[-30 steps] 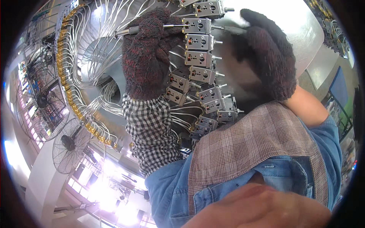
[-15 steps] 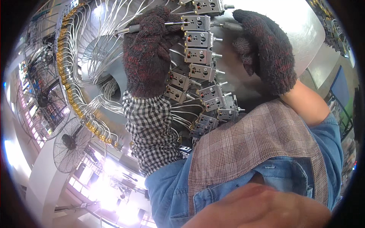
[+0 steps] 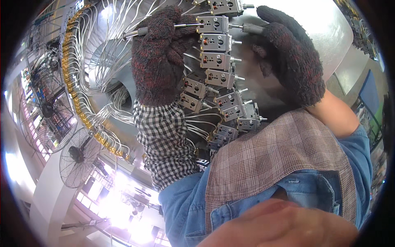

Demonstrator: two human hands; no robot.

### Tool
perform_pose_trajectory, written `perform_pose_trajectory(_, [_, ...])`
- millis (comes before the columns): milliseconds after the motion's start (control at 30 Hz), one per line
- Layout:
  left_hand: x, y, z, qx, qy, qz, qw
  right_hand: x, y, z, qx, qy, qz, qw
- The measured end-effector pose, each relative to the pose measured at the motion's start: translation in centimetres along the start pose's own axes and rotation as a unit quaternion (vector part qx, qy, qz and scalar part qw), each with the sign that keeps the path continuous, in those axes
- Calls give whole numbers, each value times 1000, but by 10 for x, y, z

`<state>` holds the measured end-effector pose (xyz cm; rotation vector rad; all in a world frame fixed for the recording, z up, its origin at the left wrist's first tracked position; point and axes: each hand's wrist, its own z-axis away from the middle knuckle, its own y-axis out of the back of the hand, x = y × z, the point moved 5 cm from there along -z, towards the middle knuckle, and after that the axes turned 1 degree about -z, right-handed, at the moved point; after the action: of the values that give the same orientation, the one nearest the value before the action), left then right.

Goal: The person is assembling an industrial machine component by inserting and arranging several wires into a circular metal stator.

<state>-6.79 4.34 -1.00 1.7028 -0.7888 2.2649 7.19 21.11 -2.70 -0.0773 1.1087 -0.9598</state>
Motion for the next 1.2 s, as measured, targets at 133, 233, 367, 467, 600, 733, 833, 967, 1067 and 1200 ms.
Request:
perform_pose_trajectory(133, [9,-1,1,-52,-144,-276,949,-2,3,-2,-131,49,282,949])
perform_pose_trajectory(233, [-3,8,-8,-33,-22,-59,997,-3,-24,-1,1,233,354,906])
perform_pose_trajectory(367, [1,1,-3,-23,4,12,1000,-10,-15,9,12,55,54,997])
perform_pose_trajectory(467, [1,5,-3,-52,-42,-73,995,-14,-16,11,-151,382,507,758])
perform_pose_trajectory(600, [11,-14,5,-107,-272,-441,849,-11,-2,-4,-167,333,510,775])
perform_pose_trajectory(733, [8,-2,1,-89,-136,-221,962,-3,-3,4,-29,-41,61,997])
perform_pose_trajectory(833, [1,3,-5,-82,-7,23,996,4,1,-1,-14,-6,95,995])
perform_pose_trajectory(967, [19,-16,8,-70,-245,-495,831,-13,-3,10,-157,93,494,850])
perform_pose_trajectory(1067, [15,-9,7,-74,-276,-456,843,-12,4,3,-152,194,535,808])
perform_pose_trajectory(1200, [19,-15,7,-91,-285,-468,832,-5,7,0,-140,341,582,725])
